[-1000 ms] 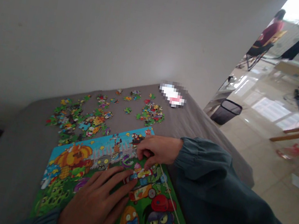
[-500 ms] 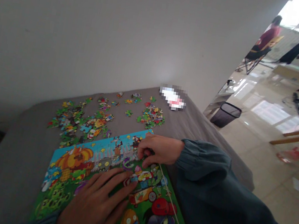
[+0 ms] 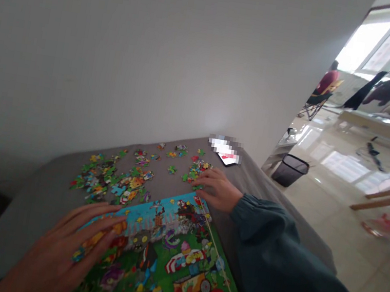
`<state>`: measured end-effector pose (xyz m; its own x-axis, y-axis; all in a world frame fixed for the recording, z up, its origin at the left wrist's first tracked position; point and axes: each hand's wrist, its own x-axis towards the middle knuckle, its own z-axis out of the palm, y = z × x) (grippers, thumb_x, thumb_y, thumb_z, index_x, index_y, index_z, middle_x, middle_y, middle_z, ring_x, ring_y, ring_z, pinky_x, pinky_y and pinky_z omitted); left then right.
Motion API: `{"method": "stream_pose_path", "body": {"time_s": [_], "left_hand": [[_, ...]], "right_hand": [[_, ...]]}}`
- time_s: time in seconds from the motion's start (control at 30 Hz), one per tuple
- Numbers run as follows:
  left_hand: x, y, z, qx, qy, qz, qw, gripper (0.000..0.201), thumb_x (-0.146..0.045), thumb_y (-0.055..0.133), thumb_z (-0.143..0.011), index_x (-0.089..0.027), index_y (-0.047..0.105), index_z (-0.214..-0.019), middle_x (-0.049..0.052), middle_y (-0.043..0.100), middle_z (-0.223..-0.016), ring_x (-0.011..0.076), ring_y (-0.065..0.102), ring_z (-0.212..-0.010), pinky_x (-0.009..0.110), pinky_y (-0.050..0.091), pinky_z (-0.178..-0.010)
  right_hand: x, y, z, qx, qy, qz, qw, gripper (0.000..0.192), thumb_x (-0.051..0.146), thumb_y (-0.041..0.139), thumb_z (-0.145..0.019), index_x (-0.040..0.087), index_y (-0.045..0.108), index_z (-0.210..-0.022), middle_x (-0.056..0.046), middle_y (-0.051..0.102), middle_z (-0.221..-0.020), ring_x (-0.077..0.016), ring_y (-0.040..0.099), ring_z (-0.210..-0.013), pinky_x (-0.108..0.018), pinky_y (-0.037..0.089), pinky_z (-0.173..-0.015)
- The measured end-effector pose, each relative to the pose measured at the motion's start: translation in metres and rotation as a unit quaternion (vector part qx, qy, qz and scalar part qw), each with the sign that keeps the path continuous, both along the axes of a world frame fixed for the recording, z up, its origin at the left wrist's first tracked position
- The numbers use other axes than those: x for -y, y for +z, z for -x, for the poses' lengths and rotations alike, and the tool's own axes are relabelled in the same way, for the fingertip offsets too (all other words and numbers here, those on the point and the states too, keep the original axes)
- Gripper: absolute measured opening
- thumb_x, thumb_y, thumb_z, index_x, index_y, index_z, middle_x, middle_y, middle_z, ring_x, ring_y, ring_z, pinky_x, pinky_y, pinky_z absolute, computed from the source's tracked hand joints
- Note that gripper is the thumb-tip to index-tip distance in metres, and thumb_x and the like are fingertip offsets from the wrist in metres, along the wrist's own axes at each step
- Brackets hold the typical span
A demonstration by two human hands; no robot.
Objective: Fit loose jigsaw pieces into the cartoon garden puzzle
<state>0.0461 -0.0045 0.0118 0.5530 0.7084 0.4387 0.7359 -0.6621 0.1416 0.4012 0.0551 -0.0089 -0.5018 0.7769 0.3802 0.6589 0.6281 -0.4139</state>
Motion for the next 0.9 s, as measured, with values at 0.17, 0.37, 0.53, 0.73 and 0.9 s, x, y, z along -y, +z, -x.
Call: {"method": "stream_pose_path", "body": {"time_s": [0.17, 0.37, 0.53, 0.73, 0.9], "left_hand": [[-0.009, -0.009, 0.011, -0.009, 0.01, 0.015, 1.0, 0.033, -0.049, 0.045, -0.091, -0.031, 0.066, -0.108, -0.001, 0.065, -0.115, 0.0216, 0.061, -0.107, 0.037, 0.052, -0.094], [-0.003, -0.009, 0.007, 0.005, -0.009, 0.021, 1.0, 0.031, -0.048, 0.048, -0.09, -0.031, 0.065, -0.11, -0.001, 0.066, -0.114, 0.0184, 0.061, -0.107, 0.031, 0.051, -0.094], [0.001, -0.008, 0.006, 0.005, -0.017, 0.026, 1.0, 0.029, -0.045, 0.049, -0.09, -0.031, 0.065, -0.111, -0.001, 0.066, -0.114, 0.0181, 0.059, -0.109, 0.03, 0.051, -0.094], [0.003, -0.006, 0.001, 0.004, -0.018, 0.034, 0.999, 0.029, -0.044, 0.05, -0.09, -0.029, 0.066, -0.109, 0.001, 0.067, -0.113, 0.0189, 0.061, -0.107, 0.031, 0.052, -0.092], [0.004, -0.008, -0.001, -0.004, -0.021, 0.051, 0.998, 0.028, -0.041, 0.051, -0.09, -0.029, 0.066, -0.109, 0.001, 0.066, -0.115, 0.0187, 0.06, -0.11, 0.031, 0.052, -0.093]], "right_hand": [[0.012, -0.001, 0.012, 0.072, 0.078, 0.05, 0.993, 0.036, 0.041, 0.061, -0.084, 0.026, 0.065, -0.117, -0.008, 0.056, -0.118, -0.0247, 0.041, -0.115, -0.045, 0.032, -0.101], [0.009, -0.01, 0.009, 0.088, 0.013, 0.126, 0.988, 0.065, 0.04, 0.064, -0.081, 0.027, 0.04, -0.141, -0.011, 0.045, -0.132, -0.0275, 0.037, -0.121, -0.05, 0.031, -0.102], [0.011, -0.009, 0.011, 0.071, -0.008, 0.133, 0.989, 0.075, 0.034, 0.065, -0.08, 0.025, 0.03, -0.146, -0.012, 0.04, -0.138, -0.0283, 0.034, -0.124, -0.051, 0.028, -0.104], [0.023, 0.003, 0.022, 0.09, 0.051, 0.078, 0.992, 0.038, 0.043, 0.059, -0.086, 0.03, 0.063, -0.12, -0.009, 0.049, -0.123, -0.0266, 0.036, -0.117, -0.047, 0.03, -0.101], [0.025, 0.001, 0.026, 0.134, 0.063, 0.092, 0.985, 0.045, 0.052, 0.055, -0.086, 0.031, 0.059, -0.125, -0.01, 0.048, -0.124, -0.0268, 0.039, -0.108, -0.047, 0.033, -0.095]]}}
